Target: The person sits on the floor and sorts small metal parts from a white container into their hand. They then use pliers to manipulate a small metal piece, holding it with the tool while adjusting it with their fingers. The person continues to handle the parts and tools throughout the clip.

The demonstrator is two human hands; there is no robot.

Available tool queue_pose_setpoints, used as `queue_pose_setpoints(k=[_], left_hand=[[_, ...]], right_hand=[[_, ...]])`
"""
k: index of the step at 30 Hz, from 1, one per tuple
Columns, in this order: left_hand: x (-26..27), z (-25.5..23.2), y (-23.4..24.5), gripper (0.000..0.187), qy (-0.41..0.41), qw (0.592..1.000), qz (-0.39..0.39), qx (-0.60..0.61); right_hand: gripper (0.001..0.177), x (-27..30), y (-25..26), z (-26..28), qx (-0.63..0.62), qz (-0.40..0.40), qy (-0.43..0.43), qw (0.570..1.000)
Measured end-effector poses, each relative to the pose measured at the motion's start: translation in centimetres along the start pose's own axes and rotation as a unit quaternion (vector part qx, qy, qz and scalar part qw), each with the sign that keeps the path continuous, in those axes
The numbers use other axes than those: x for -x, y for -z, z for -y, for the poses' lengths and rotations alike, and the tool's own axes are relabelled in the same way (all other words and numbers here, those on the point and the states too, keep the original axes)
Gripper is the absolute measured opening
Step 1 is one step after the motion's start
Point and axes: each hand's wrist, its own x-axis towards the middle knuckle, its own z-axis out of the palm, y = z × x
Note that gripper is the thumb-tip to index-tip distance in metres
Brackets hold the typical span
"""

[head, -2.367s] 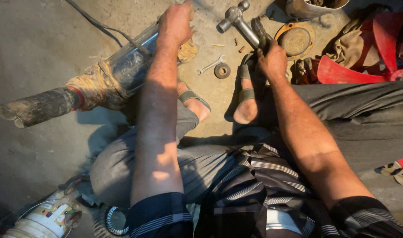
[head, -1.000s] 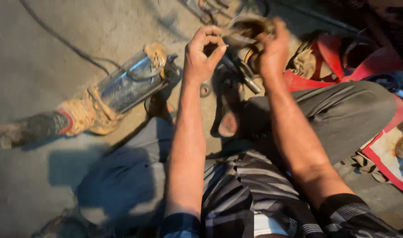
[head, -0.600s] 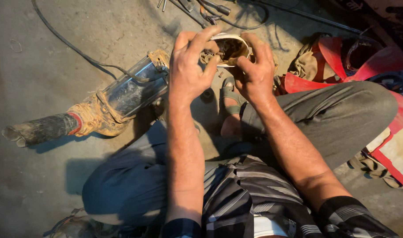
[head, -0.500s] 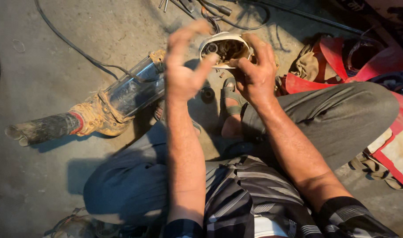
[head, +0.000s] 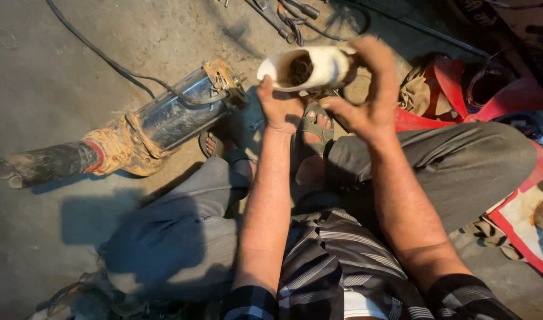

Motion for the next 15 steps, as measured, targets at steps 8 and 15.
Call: queue_pose_setpoints(k=[8,15], left_hand=[[-0.4,-0.5,-1.3,0.056,0.055,0.992,0.065,0.092],[-4.3,0.4,3.5,0.043,0.051,0.994,-0.075,0.055]], right_hand=[[0.095,0.6,1.8,-6.2,-0.145,0.040,-0.090,0.985],[0.070,-1.7,5.1,-3.0,0.114,0.125,0.033,0.985]])
